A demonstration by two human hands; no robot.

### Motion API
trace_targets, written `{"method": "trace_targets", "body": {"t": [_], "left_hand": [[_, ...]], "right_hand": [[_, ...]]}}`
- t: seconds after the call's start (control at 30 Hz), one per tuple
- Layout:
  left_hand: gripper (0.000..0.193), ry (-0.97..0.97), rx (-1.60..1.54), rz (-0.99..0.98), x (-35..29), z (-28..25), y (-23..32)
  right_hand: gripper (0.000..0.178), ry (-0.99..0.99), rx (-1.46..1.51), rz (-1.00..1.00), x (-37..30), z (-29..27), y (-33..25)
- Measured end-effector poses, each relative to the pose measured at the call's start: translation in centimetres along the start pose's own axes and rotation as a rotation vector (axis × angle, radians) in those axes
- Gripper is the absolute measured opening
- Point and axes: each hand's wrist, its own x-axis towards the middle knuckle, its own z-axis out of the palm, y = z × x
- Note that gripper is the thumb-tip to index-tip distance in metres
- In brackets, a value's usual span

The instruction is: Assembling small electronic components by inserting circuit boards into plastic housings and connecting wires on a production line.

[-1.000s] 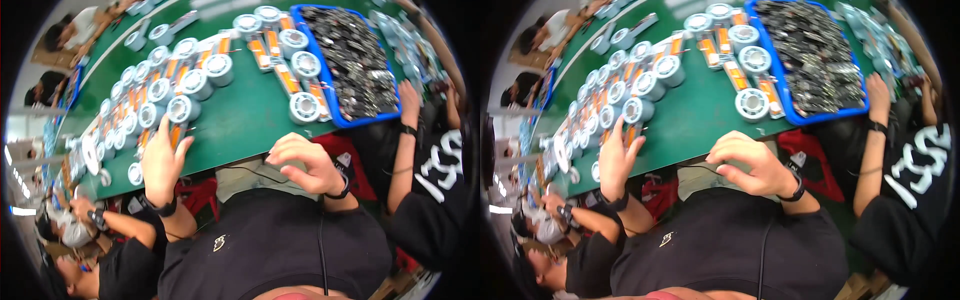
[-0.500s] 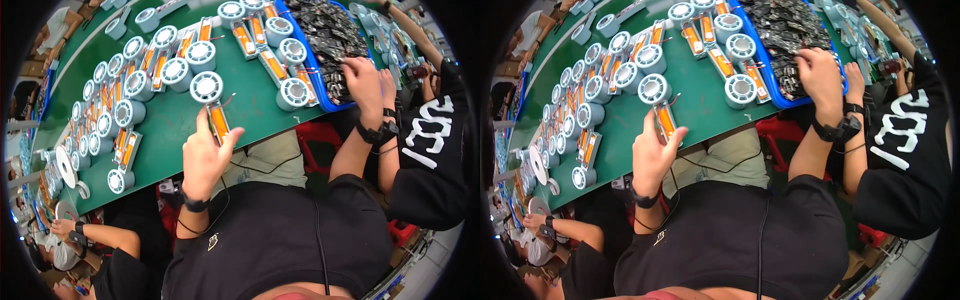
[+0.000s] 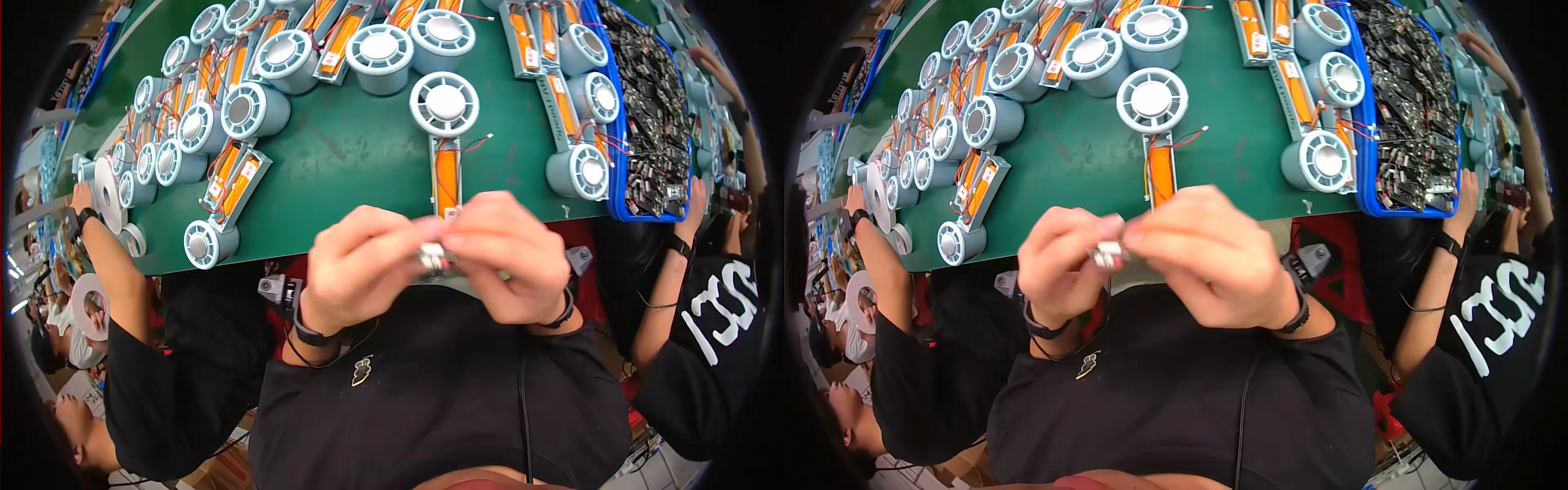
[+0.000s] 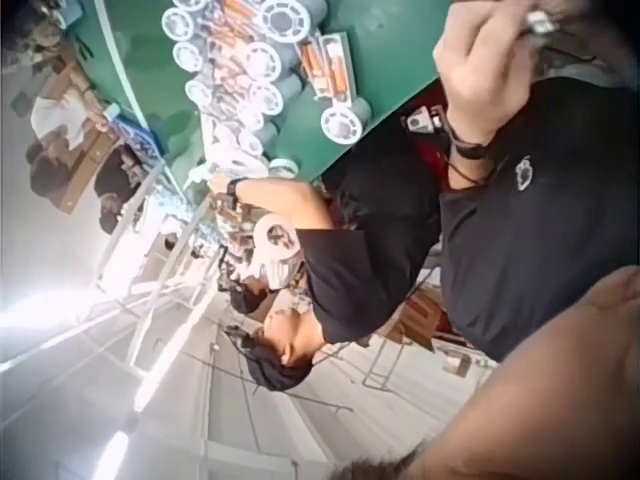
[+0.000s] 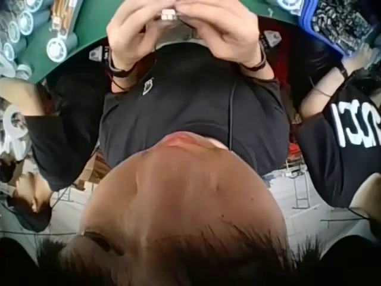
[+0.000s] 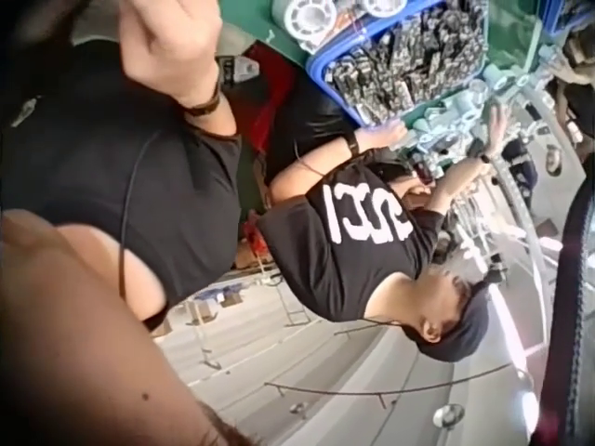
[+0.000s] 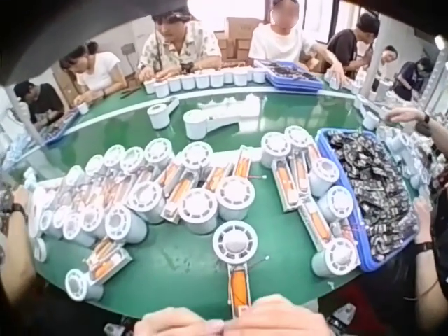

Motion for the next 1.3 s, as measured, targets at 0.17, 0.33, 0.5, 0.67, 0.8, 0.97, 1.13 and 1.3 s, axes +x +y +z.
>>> {"method": "trace_targets", "body": {"t": [0.17,0.33,0.5,0.67,0.8,0.97,1.13,1.3], "left_hand": [[0.031,0.284,-0.339,-0.601,-2.9,0.1,-0.6],[0.029,0.217,-0.438,-0.763,-1.3,0.5,-1.2],[0.032,0.134,-0.427,-0.698,-0.4,0.7,-1.8],[0.034,0.097,-0.461,-0.54,-0.6,0.9,-2.7],[0.03,0.119,-0.653,-0.599,0.1,1.0,-2.4],[0.031,0.207,-0.719,-0.523,0.4,3.0,-1.9],[0.035,0.262,-0.755,-0.499,0.6,3.4,-1.9],[0.036,0.176,-0.856,-0.652,0.7,2.3,-1.8]], "right_hand": [[0.03,-0.264,-0.454,0.02,2.2,0.2,1.1],[0.028,-0.456,-0.609,-0.077,3.1,0.1,2.0],[0.028,-0.334,-0.416,-0.114,3.4,-0.2,3.9],[0.028,-0.062,-0.28,-0.094,2.4,0.9,4.9],[0.029,0.08,-0.316,-0.101,2.8,2.0,5.2],[0.029,0.125,-0.434,-0.214,3.4,2.1,5.1],[0.029,0.118,-0.475,-0.192,3.3,2.2,5.0],[0.027,0.086,-0.403,-0.184,3.3,1.7,5.6]]}}
